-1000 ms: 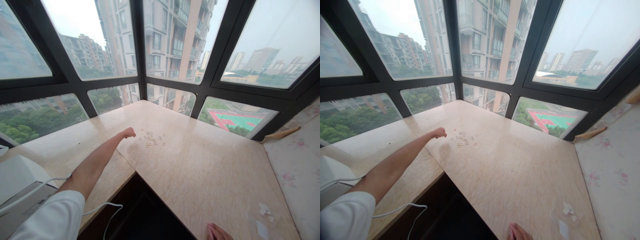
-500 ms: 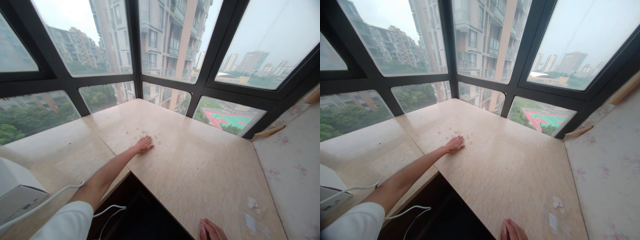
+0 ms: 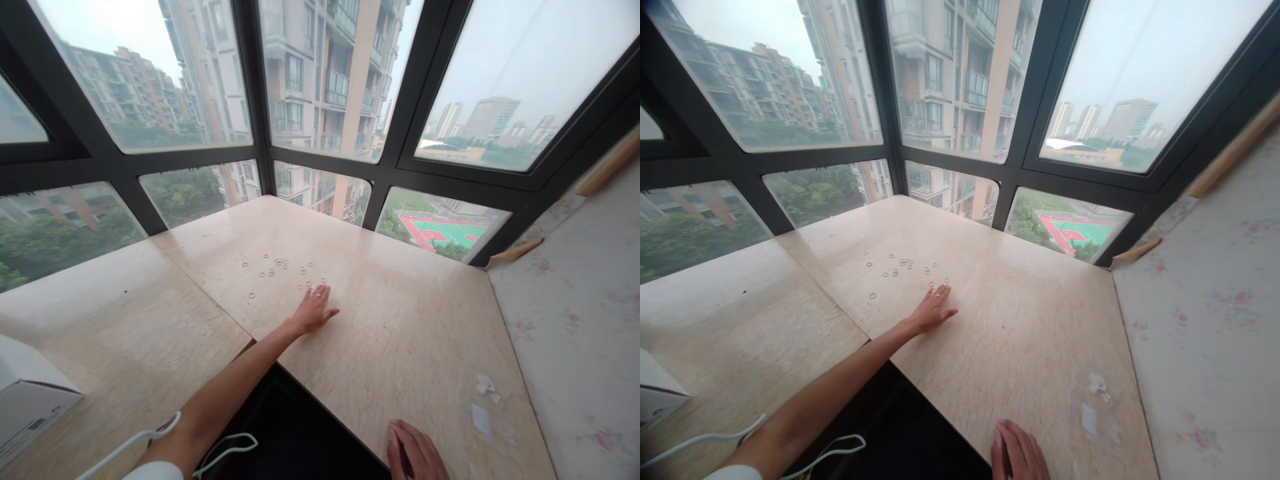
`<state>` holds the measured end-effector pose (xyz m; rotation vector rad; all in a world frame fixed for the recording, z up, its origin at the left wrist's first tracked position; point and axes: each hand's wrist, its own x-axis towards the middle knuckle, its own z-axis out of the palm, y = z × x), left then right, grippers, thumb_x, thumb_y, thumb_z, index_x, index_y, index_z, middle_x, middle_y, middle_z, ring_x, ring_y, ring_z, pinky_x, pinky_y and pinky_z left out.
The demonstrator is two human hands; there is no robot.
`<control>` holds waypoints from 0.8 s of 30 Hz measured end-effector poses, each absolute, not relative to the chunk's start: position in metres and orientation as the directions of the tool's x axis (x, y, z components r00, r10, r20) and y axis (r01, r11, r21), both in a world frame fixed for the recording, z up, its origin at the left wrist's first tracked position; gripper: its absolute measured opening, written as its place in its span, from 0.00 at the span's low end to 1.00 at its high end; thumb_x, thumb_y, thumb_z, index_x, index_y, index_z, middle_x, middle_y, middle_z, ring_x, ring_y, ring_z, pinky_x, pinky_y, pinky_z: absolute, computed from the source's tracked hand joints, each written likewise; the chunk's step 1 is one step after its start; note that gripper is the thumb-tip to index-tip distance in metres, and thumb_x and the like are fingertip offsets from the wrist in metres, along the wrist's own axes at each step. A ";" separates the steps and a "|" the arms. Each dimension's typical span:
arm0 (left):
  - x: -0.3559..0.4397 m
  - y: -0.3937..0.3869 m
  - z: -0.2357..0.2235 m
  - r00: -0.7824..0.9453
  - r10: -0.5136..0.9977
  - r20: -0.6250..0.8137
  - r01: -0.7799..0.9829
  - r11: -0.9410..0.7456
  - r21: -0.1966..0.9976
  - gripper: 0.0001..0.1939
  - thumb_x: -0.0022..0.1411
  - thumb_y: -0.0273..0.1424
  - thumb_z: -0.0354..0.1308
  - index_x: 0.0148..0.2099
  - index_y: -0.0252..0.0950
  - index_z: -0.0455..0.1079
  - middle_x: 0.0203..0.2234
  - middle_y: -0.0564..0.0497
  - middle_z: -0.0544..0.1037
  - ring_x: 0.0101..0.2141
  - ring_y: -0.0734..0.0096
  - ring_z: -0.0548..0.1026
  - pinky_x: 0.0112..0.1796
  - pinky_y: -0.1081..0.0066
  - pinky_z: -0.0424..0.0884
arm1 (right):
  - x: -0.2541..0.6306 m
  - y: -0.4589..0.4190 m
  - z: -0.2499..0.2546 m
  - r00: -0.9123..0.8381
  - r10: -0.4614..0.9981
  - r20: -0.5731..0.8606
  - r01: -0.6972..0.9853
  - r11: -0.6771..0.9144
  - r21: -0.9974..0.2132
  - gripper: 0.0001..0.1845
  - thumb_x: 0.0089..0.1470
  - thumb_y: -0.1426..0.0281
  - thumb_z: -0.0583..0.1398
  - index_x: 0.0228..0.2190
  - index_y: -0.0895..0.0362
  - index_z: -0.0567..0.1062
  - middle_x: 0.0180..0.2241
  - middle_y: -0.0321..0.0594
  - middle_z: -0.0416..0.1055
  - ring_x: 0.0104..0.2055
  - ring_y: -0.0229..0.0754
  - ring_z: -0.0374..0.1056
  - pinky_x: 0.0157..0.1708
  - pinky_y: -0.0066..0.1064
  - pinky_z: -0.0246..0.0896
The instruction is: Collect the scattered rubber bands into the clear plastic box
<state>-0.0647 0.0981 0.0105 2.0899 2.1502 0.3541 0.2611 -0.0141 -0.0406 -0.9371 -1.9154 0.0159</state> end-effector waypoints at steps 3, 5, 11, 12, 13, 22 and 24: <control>-0.059 0.105 0.010 -0.058 0.994 0.090 0.966 0.034 0.255 0.36 0.67 0.50 0.37 0.68 0.30 0.45 0.65 0.36 0.52 0.65 0.56 0.47 0.61 0.54 0.43 | 0.266 -0.011 -0.038 -0.320 0.590 0.741 0.587 0.737 -0.334 0.08 0.57 0.71 0.58 0.34 0.57 0.79 0.33 0.44 0.78 0.34 0.42 0.74 0.38 0.34 0.68; -0.068 0.104 0.010 -0.116 0.992 0.057 0.967 0.100 0.236 0.35 0.67 0.48 0.39 0.67 0.29 0.48 0.64 0.34 0.54 0.64 0.54 0.48 0.61 0.54 0.44 | 0.270 -0.009 -0.037 -0.375 0.556 0.742 0.584 0.763 -0.276 0.08 0.56 0.71 0.59 0.35 0.58 0.79 0.33 0.43 0.78 0.34 0.41 0.74 0.38 0.32 0.68; -0.132 0.082 0.022 -0.381 0.921 0.078 0.920 0.370 0.127 0.28 0.68 0.45 0.41 0.59 0.29 0.59 0.59 0.32 0.62 0.61 0.47 0.55 0.57 0.50 0.52 | 0.273 -0.005 -0.034 -0.444 0.505 0.740 0.584 0.789 -0.188 0.08 0.56 0.72 0.59 0.35 0.59 0.78 0.33 0.44 0.78 0.34 0.40 0.74 0.37 0.30 0.68; -0.141 0.078 0.026 -0.405 0.910 0.090 0.911 0.393 0.125 0.27 0.68 0.45 0.41 0.56 0.28 0.61 0.57 0.32 0.65 0.59 0.48 0.59 0.55 0.52 0.55 | 0.272 -0.006 -0.032 -0.441 0.508 0.740 0.587 0.787 -0.190 0.08 0.56 0.72 0.59 0.35 0.59 0.78 0.33 0.44 0.78 0.34 0.40 0.74 0.37 0.30 0.68; -0.147 0.075 0.030 -0.415 0.904 0.105 0.907 0.402 0.128 0.25 0.69 0.44 0.40 0.54 0.28 0.63 0.54 0.32 0.68 0.57 0.49 0.62 0.54 0.54 0.57 | 0.271 -0.006 -0.030 -0.435 0.507 0.744 0.588 0.785 -0.192 0.08 0.56 0.72 0.59 0.35 0.59 0.78 0.33 0.44 0.78 0.34 0.40 0.74 0.37 0.30 0.68; -0.092 0.096 0.019 -0.069 0.984 0.167 0.980 0.035 0.197 0.21 0.67 0.40 0.47 0.57 0.34 0.62 0.57 0.39 0.66 0.59 0.59 0.60 0.56 0.61 0.56 | 0.262 -0.011 -0.016 -0.377 0.564 0.735 0.617 0.744 -0.255 0.11 0.59 0.70 0.56 0.33 0.59 0.78 0.31 0.44 0.77 0.32 0.40 0.73 0.36 0.31 0.68; -0.075 0.103 0.016 -0.057 0.987 0.152 0.975 0.022 0.222 0.20 0.67 0.38 0.48 0.57 0.36 0.62 0.58 0.41 0.65 0.59 0.59 0.60 0.57 0.60 0.55 | 0.264 -0.011 -0.020 -0.393 0.571 0.721 0.623 0.742 -0.248 0.10 0.58 0.70 0.57 0.33 0.59 0.78 0.32 0.44 0.77 0.33 0.40 0.73 0.37 0.31 0.68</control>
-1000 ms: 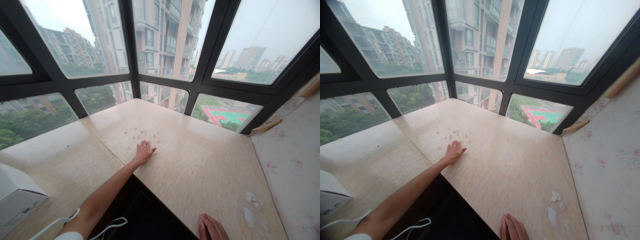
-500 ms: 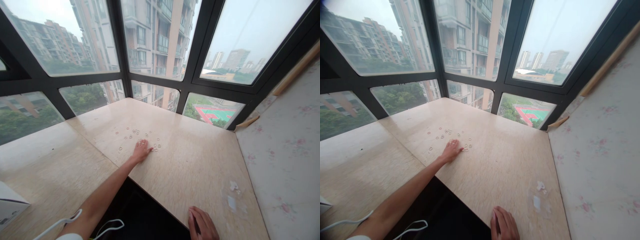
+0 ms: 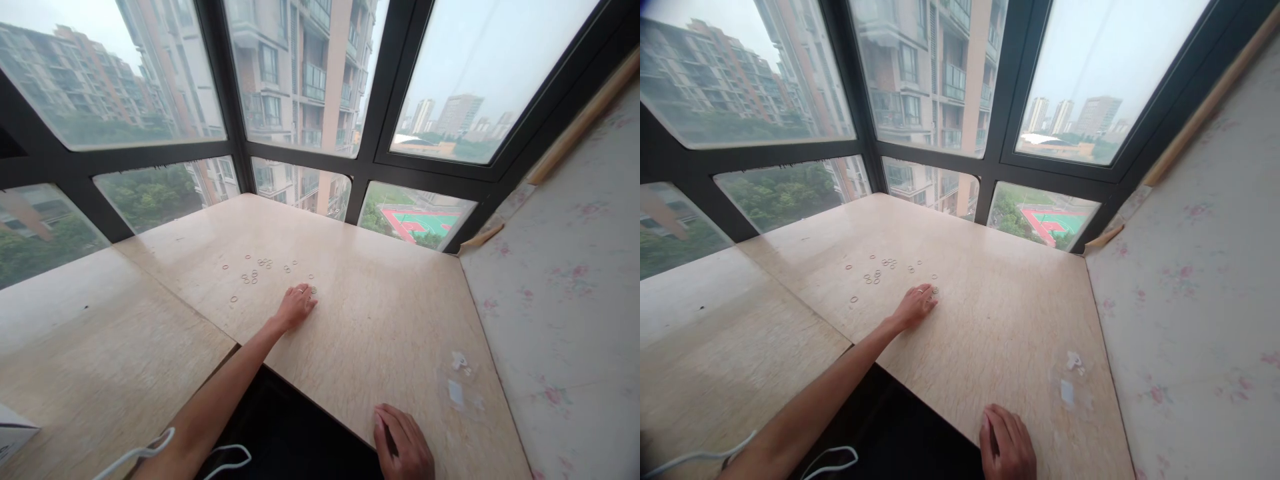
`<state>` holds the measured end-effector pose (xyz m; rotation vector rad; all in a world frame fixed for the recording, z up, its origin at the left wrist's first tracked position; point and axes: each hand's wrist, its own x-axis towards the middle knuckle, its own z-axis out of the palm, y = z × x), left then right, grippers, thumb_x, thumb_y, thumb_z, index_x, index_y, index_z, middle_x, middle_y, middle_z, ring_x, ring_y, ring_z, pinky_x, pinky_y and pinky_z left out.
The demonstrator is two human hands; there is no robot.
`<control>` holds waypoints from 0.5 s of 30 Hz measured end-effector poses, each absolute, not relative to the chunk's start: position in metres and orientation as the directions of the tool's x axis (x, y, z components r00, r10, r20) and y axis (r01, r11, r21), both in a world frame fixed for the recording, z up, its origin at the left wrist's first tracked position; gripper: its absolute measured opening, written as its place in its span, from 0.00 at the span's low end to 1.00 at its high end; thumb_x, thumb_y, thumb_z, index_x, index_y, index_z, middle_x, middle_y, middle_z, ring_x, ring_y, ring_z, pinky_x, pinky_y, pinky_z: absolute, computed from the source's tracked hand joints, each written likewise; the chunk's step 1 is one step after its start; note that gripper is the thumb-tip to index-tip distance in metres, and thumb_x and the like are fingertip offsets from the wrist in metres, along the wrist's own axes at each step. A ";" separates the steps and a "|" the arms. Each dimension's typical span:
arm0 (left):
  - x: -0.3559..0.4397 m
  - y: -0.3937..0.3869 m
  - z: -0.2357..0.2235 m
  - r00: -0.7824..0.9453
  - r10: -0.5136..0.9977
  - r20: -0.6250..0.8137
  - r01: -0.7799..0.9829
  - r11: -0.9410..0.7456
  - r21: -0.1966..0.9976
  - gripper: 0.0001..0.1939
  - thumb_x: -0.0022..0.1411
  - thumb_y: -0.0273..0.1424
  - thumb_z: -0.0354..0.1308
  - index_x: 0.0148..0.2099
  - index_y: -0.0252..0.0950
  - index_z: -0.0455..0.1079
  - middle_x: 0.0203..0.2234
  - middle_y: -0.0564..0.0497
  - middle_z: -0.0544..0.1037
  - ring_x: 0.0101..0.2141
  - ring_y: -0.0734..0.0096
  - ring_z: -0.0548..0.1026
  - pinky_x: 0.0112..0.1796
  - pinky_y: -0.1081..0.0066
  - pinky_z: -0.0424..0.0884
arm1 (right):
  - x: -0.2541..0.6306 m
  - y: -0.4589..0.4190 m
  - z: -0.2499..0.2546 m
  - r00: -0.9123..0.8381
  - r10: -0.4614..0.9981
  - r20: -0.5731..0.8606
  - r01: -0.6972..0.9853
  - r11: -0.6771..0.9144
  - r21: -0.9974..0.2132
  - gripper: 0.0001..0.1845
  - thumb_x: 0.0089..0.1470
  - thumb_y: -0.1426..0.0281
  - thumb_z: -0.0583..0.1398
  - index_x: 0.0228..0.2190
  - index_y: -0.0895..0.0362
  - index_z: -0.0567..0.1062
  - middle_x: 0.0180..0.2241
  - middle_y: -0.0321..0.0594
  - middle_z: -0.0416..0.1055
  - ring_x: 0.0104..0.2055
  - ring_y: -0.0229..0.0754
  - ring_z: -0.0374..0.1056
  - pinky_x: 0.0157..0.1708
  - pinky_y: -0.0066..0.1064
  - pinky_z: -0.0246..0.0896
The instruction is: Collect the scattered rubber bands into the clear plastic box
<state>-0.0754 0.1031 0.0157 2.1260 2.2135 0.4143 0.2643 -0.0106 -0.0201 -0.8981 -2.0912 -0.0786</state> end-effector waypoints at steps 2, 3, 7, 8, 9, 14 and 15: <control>-0.068 0.108 0.017 -0.104 0.985 0.140 0.967 0.068 0.245 0.17 0.66 0.35 0.49 0.55 0.37 0.65 0.55 0.42 0.68 0.57 0.58 0.62 0.55 0.58 0.57 | 0.267 -0.010 -0.025 -0.407 0.568 0.715 0.626 0.743 -0.234 0.10 0.58 0.70 0.57 0.34 0.58 0.78 0.32 0.44 0.77 0.34 0.41 0.74 0.37 0.31 0.68; -0.067 0.108 0.019 -0.128 0.983 0.130 0.964 0.092 0.251 0.15 0.66 0.33 0.49 0.53 0.37 0.66 0.53 0.42 0.69 0.55 0.57 0.64 0.53 0.58 0.59 | 0.268 -0.009 -0.026 -0.412 0.567 0.714 0.627 0.744 -0.230 0.10 0.58 0.70 0.57 0.34 0.58 0.78 0.32 0.44 0.78 0.34 0.41 0.74 0.37 0.31 0.69; -0.078 0.103 0.028 -0.195 0.976 0.093 0.951 0.165 0.260 0.12 0.65 0.30 0.47 0.42 0.36 0.72 0.43 0.42 0.73 0.47 0.59 0.70 0.45 0.64 0.65 | 0.269 -0.009 -0.029 -0.416 0.563 0.714 0.624 0.748 -0.226 0.10 0.58 0.70 0.57 0.34 0.58 0.79 0.32 0.45 0.78 0.34 0.41 0.74 0.37 0.32 0.69; -0.082 0.100 0.029 -0.213 0.973 0.084 0.947 0.185 0.263 0.12 0.65 0.30 0.47 0.41 0.36 0.72 0.41 0.43 0.74 0.45 0.61 0.71 0.43 0.66 0.66 | 0.268 -0.009 -0.029 -0.416 0.566 0.712 0.624 0.747 -0.229 0.10 0.58 0.71 0.57 0.34 0.58 0.79 0.32 0.45 0.78 0.34 0.41 0.74 0.37 0.32 0.69; -0.086 0.098 0.030 -0.234 0.969 0.077 0.942 0.206 0.266 0.12 0.65 0.29 0.47 0.40 0.36 0.72 0.40 0.43 0.74 0.43 0.62 0.72 0.41 0.67 0.67 | 0.268 -0.010 -0.028 -0.416 0.570 0.709 0.624 0.746 -0.234 0.10 0.57 0.71 0.57 0.34 0.58 0.79 0.32 0.45 0.78 0.34 0.41 0.74 0.37 0.32 0.69; -0.113 0.091 0.034 -0.403 0.911 0.086 0.890 0.368 0.271 0.13 0.65 0.28 0.47 0.48 0.37 0.69 0.45 0.44 0.72 0.42 0.62 0.73 0.38 0.68 0.68 | 0.268 -0.011 -0.029 -0.410 0.592 0.694 0.636 0.731 -0.248 0.09 0.58 0.70 0.57 0.35 0.59 0.78 0.33 0.46 0.78 0.34 0.42 0.74 0.38 0.34 0.69; -0.119 0.092 0.036 -0.441 0.892 0.094 0.874 0.404 0.269 0.14 0.65 0.28 0.47 0.50 0.37 0.68 0.46 0.43 0.71 0.42 0.61 0.73 0.38 0.67 0.68 | 0.268 -0.010 -0.029 -0.412 0.590 0.694 0.635 0.732 -0.246 0.09 0.58 0.70 0.57 0.35 0.59 0.78 0.33 0.46 0.78 0.34 0.42 0.74 0.38 0.34 0.69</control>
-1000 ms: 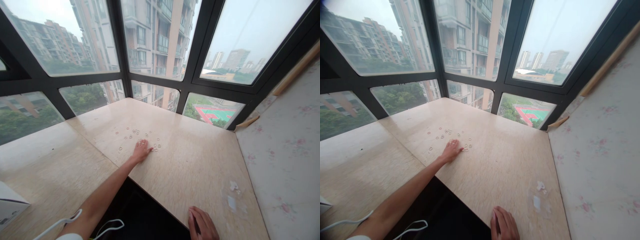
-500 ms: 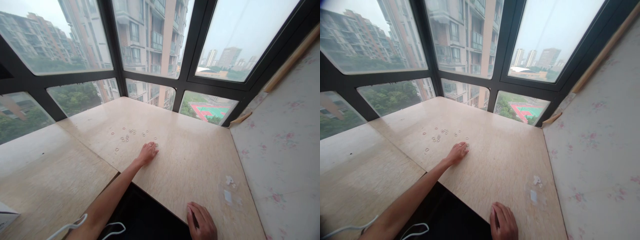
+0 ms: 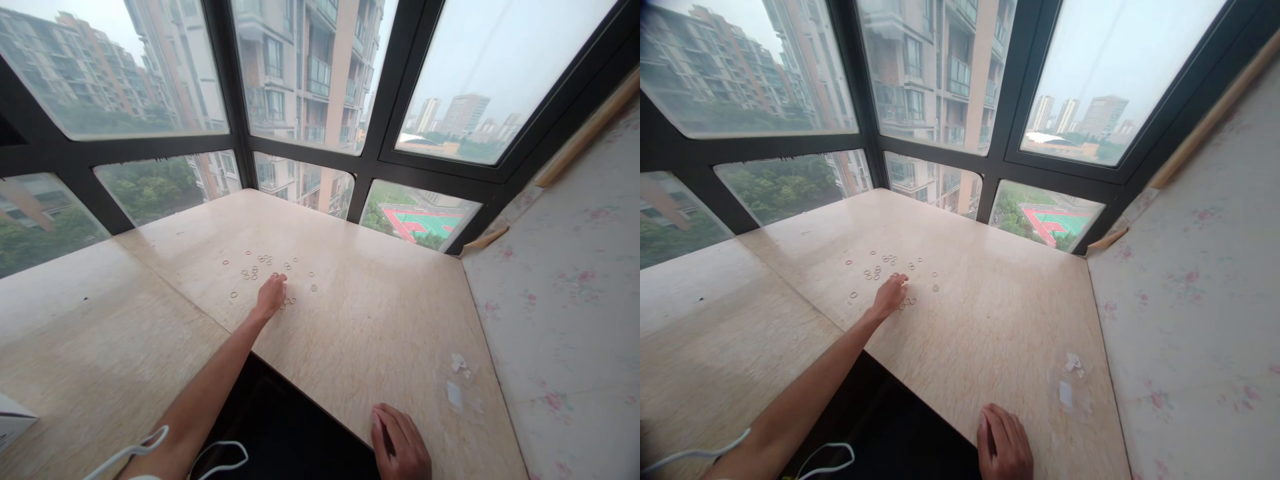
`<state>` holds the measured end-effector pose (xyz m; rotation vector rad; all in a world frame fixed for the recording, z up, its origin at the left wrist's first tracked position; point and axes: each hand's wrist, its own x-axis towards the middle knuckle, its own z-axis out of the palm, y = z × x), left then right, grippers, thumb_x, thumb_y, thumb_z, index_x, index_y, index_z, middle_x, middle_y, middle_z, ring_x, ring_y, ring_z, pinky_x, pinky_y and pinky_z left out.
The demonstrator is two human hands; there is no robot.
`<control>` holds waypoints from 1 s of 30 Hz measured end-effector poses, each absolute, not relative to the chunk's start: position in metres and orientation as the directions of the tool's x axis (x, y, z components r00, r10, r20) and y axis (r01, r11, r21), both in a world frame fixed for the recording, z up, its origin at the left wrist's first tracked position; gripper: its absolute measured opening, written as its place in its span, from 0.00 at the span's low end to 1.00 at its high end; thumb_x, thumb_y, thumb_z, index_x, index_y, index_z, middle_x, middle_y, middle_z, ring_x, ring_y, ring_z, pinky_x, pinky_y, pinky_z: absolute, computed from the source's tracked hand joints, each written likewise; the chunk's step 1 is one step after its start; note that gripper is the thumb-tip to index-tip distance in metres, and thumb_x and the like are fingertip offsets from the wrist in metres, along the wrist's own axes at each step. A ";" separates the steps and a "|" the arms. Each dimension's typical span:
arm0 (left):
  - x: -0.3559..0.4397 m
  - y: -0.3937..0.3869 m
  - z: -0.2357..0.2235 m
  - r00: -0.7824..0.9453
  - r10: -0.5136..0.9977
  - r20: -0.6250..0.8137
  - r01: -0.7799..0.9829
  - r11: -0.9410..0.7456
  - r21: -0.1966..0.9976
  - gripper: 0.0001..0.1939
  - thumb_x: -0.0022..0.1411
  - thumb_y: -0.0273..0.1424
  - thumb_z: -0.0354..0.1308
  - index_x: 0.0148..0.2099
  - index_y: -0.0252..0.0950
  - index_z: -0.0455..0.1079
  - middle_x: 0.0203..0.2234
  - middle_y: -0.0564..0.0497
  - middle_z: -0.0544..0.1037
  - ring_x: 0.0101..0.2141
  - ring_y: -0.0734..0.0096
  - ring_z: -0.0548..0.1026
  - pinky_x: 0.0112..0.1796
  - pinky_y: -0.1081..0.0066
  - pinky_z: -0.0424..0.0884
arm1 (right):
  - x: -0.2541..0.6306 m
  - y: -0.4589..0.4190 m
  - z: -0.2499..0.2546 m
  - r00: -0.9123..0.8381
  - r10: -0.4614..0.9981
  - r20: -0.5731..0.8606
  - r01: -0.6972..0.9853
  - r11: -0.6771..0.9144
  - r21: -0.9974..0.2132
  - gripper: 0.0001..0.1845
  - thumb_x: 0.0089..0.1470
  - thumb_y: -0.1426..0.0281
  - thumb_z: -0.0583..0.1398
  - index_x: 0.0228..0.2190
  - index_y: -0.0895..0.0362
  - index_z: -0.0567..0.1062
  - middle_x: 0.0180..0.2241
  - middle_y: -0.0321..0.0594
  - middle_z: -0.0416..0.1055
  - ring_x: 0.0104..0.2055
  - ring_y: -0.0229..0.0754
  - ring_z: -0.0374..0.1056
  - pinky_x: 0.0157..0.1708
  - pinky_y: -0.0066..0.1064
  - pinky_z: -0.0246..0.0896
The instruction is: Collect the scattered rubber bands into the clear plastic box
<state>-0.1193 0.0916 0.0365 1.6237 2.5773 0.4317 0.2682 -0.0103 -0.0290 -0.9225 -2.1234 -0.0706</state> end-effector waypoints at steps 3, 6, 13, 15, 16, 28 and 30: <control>-0.129 0.093 0.044 -0.518 0.847 0.117 0.837 0.474 0.271 0.15 0.65 0.28 0.46 0.52 0.36 0.66 0.48 0.42 0.70 0.43 0.59 0.73 0.39 0.65 0.68 | 0.269 -0.009 -0.030 -0.420 0.572 0.705 0.627 0.744 -0.230 0.10 0.58 0.70 0.57 0.34 0.58 0.79 0.32 0.45 0.78 0.34 0.41 0.74 0.37 0.32 0.69; -0.119 0.096 0.048 -0.478 0.868 0.137 0.854 0.422 0.305 0.14 0.65 0.29 0.47 0.51 0.36 0.67 0.48 0.43 0.71 0.44 0.61 0.72 0.40 0.66 0.68 | 0.270 -0.009 -0.030 -0.421 0.571 0.705 0.630 0.743 -0.226 0.09 0.57 0.70 0.57 0.34 0.58 0.79 0.32 0.44 0.78 0.34 0.41 0.74 0.37 0.31 0.69; -0.022 0.105 0.038 -0.366 0.924 0.111 0.846 0.281 0.453 0.12 0.64 0.26 0.43 0.43 0.36 0.68 0.32 0.43 0.76 0.34 0.60 0.75 0.33 0.64 0.66 | 0.265 -0.012 -0.025 -0.382 0.596 0.706 0.637 0.724 -0.266 0.08 0.58 0.71 0.58 0.35 0.58 0.78 0.33 0.44 0.77 0.35 0.41 0.73 0.39 0.33 0.67; 0.010 0.105 0.032 -0.322 0.943 0.090 0.848 0.244 0.470 0.13 0.64 0.26 0.42 0.36 0.38 0.69 0.29 0.44 0.77 0.32 0.60 0.75 0.32 0.63 0.66 | 0.262 -0.013 -0.021 -0.363 0.602 0.711 0.639 0.716 -0.281 0.09 0.58 0.71 0.57 0.35 0.58 0.78 0.33 0.44 0.77 0.34 0.41 0.73 0.38 0.33 0.67; 0.025 0.105 0.030 -0.292 0.953 0.080 0.852 0.221 0.475 0.13 0.63 0.27 0.44 0.32 0.39 0.69 0.27 0.44 0.77 0.31 0.61 0.75 0.31 0.63 0.65 | 0.260 -0.014 -0.018 -0.352 0.607 0.712 0.642 0.711 -0.288 0.09 0.58 0.71 0.57 0.34 0.58 0.78 0.32 0.44 0.77 0.34 0.41 0.73 0.38 0.33 0.66; 0.076 0.096 0.006 -0.109 0.987 0.115 0.838 0.029 0.545 0.16 0.60 0.33 0.43 0.20 0.40 0.55 0.16 0.51 0.65 0.21 0.70 0.66 0.25 0.67 0.57 | 0.248 -0.023 0.001 -0.282 0.765 0.579 0.704 0.575 -0.417 0.10 0.59 0.75 0.54 0.35 0.58 0.75 0.33 0.44 0.75 0.35 0.41 0.69 0.38 0.34 0.64; 0.073 0.098 0.004 -0.107 0.982 0.154 0.810 -0.003 0.587 0.17 0.61 0.33 0.42 0.20 0.39 0.49 0.14 0.54 0.58 0.19 0.74 0.60 0.24 0.69 0.54 | 0.246 -0.023 0.003 -0.253 0.786 0.564 0.707 0.548 -0.447 0.09 0.58 0.76 0.54 0.34 0.57 0.74 0.32 0.43 0.74 0.35 0.41 0.69 0.37 0.34 0.63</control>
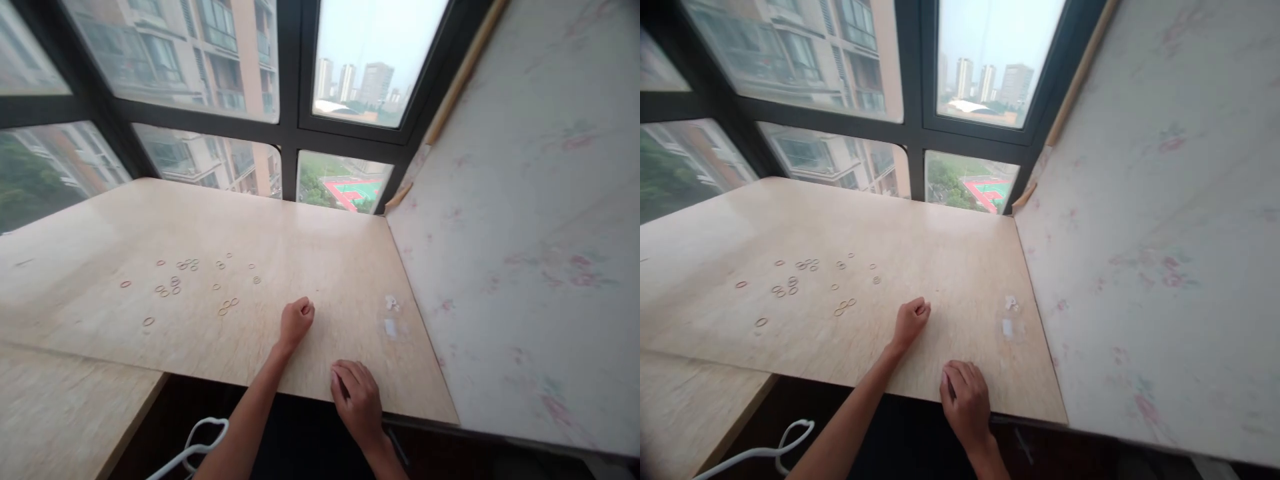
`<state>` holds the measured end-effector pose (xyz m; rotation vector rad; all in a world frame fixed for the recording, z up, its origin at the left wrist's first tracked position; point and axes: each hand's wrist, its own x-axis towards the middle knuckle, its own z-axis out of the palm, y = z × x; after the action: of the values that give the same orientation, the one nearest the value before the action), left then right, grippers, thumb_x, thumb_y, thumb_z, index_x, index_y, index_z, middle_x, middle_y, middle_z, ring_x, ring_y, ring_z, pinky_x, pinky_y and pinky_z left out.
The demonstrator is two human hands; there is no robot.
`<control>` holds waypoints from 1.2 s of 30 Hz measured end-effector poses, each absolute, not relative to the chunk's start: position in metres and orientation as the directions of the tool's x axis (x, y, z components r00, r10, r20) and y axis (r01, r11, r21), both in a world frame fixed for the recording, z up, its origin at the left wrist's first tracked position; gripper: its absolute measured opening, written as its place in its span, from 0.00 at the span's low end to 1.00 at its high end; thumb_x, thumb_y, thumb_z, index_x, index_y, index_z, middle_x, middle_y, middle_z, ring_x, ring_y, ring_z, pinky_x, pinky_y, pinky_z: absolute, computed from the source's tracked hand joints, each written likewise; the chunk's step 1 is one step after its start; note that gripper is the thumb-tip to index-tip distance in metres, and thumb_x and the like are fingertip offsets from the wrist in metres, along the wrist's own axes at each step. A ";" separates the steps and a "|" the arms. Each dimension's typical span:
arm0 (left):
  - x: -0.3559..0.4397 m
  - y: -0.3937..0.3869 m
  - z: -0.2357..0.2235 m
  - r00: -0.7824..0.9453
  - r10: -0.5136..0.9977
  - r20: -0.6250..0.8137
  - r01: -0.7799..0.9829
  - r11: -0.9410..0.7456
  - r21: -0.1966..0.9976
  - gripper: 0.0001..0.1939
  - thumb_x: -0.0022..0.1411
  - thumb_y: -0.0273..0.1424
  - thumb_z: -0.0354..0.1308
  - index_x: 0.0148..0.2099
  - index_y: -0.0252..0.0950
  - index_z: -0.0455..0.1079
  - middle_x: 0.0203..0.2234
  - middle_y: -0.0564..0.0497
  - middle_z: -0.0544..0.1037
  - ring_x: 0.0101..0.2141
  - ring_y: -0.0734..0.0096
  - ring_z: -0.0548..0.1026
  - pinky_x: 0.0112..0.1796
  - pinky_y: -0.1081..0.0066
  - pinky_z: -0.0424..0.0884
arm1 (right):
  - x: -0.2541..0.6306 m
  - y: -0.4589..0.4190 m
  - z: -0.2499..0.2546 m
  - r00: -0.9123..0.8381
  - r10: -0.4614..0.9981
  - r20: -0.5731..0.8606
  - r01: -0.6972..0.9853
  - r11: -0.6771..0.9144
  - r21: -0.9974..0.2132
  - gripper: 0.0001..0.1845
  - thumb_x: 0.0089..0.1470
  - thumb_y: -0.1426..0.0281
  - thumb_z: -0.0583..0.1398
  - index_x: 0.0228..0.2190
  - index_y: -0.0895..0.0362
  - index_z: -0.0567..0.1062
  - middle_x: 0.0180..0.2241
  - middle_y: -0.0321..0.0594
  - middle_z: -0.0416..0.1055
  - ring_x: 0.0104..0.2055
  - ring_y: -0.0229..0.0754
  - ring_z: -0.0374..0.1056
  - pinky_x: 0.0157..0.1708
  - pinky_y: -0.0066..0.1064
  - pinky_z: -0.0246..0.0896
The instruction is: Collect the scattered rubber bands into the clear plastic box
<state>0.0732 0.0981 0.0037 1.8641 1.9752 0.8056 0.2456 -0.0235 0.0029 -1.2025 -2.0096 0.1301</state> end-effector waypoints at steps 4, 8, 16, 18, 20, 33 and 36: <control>0.073 0.103 0.001 -0.199 0.939 0.281 0.675 -0.077 0.734 0.18 0.57 0.34 0.46 0.20 0.38 0.43 0.14 0.58 0.48 0.18 0.78 0.51 0.23 0.72 0.49 | 0.241 -0.022 0.006 -0.202 0.815 0.544 0.717 0.501 -0.485 0.08 0.57 0.76 0.54 0.32 0.56 0.74 0.32 0.41 0.74 0.35 0.41 0.67 0.36 0.34 0.61; 0.073 0.104 0.001 -0.231 0.922 0.311 0.598 -0.118 0.793 0.19 0.56 0.34 0.49 0.21 0.38 0.42 0.15 0.59 0.46 0.18 0.78 0.50 0.23 0.73 0.47 | 0.240 -0.022 0.007 -0.185 0.823 0.538 0.727 0.483 -0.489 0.09 0.57 0.76 0.54 0.31 0.56 0.74 0.31 0.40 0.73 0.35 0.41 0.66 0.36 0.34 0.60; 0.073 0.101 0.005 -0.284 0.907 0.312 0.554 -0.110 0.825 0.18 0.54 0.32 0.50 0.21 0.39 0.42 0.15 0.60 0.47 0.19 0.78 0.50 0.23 0.73 0.48 | 0.240 -0.023 0.001 -0.153 0.804 0.575 0.767 0.463 -0.443 0.09 0.56 0.75 0.54 0.30 0.56 0.73 0.30 0.41 0.72 0.34 0.41 0.66 0.36 0.34 0.58; 0.074 0.100 0.005 -0.270 0.909 0.316 0.557 -0.120 0.822 0.18 0.54 0.32 0.50 0.21 0.39 0.42 0.15 0.60 0.48 0.19 0.77 0.51 0.24 0.74 0.48 | 0.239 -0.023 0.000 -0.121 0.787 0.605 0.788 0.447 -0.423 0.09 0.56 0.75 0.54 0.29 0.56 0.73 0.28 0.41 0.72 0.33 0.42 0.66 0.35 0.34 0.58; 0.074 0.097 0.005 -0.267 0.911 0.314 0.560 -0.119 0.820 0.17 0.54 0.31 0.49 0.21 0.39 0.43 0.15 0.60 0.48 0.20 0.77 0.51 0.24 0.74 0.49 | 0.239 -0.023 -0.001 -0.110 0.774 0.623 0.789 0.450 -0.419 0.09 0.56 0.76 0.53 0.30 0.56 0.73 0.28 0.41 0.72 0.33 0.42 0.66 0.35 0.34 0.58; 0.068 0.060 0.010 -0.240 0.923 0.302 0.687 -0.058 0.724 0.15 0.53 0.23 0.47 0.23 0.40 0.44 0.18 0.56 0.58 0.23 0.73 0.60 0.26 0.72 0.57 | 0.254 -0.026 -0.001 -0.258 0.763 0.593 0.708 0.567 -0.421 0.14 0.62 0.70 0.51 0.31 0.57 0.74 0.30 0.42 0.74 0.35 0.43 0.66 0.38 0.34 0.58; 0.064 0.059 0.014 -0.164 0.944 0.285 0.741 -0.073 0.668 0.14 0.53 0.21 0.49 0.23 0.40 0.47 0.19 0.53 0.63 0.25 0.71 0.62 0.28 0.70 0.60 | 0.258 -0.026 -0.002 -0.274 0.755 0.596 0.685 0.588 -0.430 0.15 0.64 0.69 0.50 0.30 0.57 0.74 0.30 0.42 0.73 0.34 0.42 0.66 0.37 0.33 0.58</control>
<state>0.0636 0.0593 0.0139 1.8278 1.9295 1.0731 0.2580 -0.0256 -0.0021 -1.1433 -2.0174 0.1113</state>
